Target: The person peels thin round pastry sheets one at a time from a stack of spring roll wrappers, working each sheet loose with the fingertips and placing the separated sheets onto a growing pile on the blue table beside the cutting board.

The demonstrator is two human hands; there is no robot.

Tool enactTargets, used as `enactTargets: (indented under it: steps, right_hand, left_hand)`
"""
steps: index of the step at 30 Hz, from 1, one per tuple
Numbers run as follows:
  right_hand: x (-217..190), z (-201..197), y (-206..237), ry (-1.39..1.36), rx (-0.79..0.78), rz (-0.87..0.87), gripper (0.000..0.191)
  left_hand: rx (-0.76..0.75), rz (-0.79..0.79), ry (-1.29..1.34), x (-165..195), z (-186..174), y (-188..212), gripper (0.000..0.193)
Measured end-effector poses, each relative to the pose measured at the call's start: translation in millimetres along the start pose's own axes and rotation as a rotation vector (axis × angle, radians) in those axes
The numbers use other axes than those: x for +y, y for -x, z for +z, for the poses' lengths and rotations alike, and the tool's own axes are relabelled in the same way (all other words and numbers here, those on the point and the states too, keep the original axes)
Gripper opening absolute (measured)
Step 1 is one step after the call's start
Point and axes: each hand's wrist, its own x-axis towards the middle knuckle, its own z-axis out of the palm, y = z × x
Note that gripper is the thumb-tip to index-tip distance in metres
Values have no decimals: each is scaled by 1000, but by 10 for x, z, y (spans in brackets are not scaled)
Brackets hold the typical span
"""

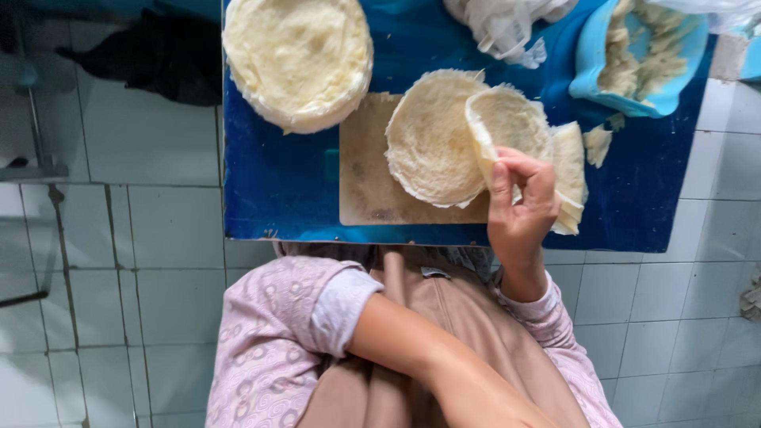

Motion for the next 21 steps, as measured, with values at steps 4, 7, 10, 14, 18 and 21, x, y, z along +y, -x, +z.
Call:
enactTargets:
  steps: [4, 7, 10, 14, 18, 21]
  right_hand:
    - [-41, -81, -62, -225, -25, 100, 6]
    - [-35, -167, -150, -464, 58, 234, 5]
    - [-62, -199, -164, -571, 4, 262, 4]
    - [-93, -104, -145, -551, -259, 314, 8]
    - [-91, -67, -156, -479, -260, 315, 9]
    - [-122, -86, -157, -435, -255, 303, 8]
  left_hand:
    - [151, -150, -181, -129, -98, 95, 11]
    - [564, -474, -350, -268, -278, 424, 11]
    - [1071, -555, 39, -620, -483, 660, 40]
    - [1091, -544, 236, -945, -575, 845, 55]
    - [1123, -599, 293, -1005, -588, 961, 54]
    - [1134, -584, 319, -983, -583, 978, 54]
